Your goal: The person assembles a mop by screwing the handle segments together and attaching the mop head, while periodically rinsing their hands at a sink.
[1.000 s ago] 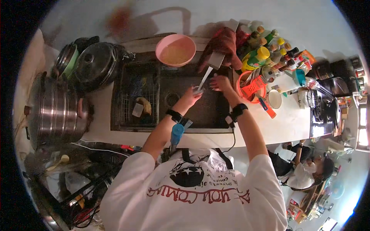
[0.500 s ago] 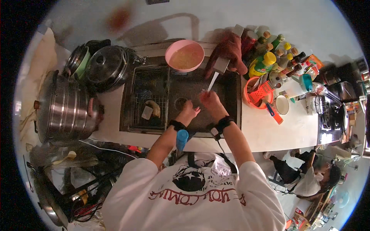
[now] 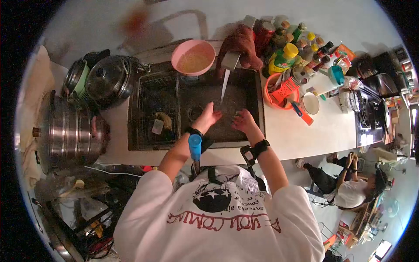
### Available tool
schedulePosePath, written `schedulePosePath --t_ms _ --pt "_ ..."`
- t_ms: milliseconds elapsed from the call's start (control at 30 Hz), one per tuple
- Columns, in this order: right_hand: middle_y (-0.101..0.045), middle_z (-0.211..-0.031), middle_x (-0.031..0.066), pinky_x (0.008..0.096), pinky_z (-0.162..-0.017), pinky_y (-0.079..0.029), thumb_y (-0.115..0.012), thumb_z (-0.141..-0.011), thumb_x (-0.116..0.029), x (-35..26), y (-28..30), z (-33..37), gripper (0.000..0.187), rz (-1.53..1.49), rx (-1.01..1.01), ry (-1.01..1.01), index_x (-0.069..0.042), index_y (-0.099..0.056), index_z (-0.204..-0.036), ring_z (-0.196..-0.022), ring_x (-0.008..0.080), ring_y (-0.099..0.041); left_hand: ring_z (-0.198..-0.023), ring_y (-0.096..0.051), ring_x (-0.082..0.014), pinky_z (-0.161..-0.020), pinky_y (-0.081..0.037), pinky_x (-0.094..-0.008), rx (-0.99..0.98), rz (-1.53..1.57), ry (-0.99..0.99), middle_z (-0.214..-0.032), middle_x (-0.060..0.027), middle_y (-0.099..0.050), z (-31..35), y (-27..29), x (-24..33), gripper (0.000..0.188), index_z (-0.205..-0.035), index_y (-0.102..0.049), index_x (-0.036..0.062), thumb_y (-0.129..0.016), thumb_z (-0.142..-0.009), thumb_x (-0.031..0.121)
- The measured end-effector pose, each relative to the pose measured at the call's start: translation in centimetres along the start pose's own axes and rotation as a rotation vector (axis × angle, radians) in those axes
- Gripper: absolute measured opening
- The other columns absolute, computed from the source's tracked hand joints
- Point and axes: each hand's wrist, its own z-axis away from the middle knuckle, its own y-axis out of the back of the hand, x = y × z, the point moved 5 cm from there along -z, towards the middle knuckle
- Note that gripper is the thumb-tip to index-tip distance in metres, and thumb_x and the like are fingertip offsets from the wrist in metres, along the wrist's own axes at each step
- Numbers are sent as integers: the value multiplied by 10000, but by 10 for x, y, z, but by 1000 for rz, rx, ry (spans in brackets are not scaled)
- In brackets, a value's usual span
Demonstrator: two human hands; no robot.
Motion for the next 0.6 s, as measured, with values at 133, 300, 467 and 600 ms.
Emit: schedulePosePath --t_ms 133,300,467,600 --pt "-436 -1018 157 529 -804 -372 -467 -806 -343 14 4 0 423 104 -125 23 -83 -404 -1134 -925 329 -455 -861 -456 -274 -839 -358 -434 121 23 16 -975 -115 -465 -15 -18 16 333 -1037 -425 78 -425 -852 355" --pt "-524 -935 154 433 -723 -444 -446 -821 -305 25 -27 28 303 126 -206 -37 -81 -466 -1023 -787 299 -525 -914 -467 -252 -812 -373 -399 -2 -29 -53 -993 -97 -489 1 -22 29 376 -1038 -460 75 -451 -824 384" --pt "-578 -816 119 380 -637 -476 -438 -830 -296 14 -62 -1 280 292 -272 84 -55 -523 -944 -701 236 -561 -844 -493 -214 -730 -410 -382 -190 -146 -210 -949 -69 -512 40 -18 43 375 -959 -503 110 -540 -754 422" --pt "-595 -762 106 360 -584 -480 -463 -822 -249 -6 -101 4 261 401 -333 170 -17 -541 -911 -659 219 -575 -629 -397 -178 -845 -389 -449 524 -6 62 -770 -57 -473 36 43 50 209 -862 -469 91 -486 -826 296"
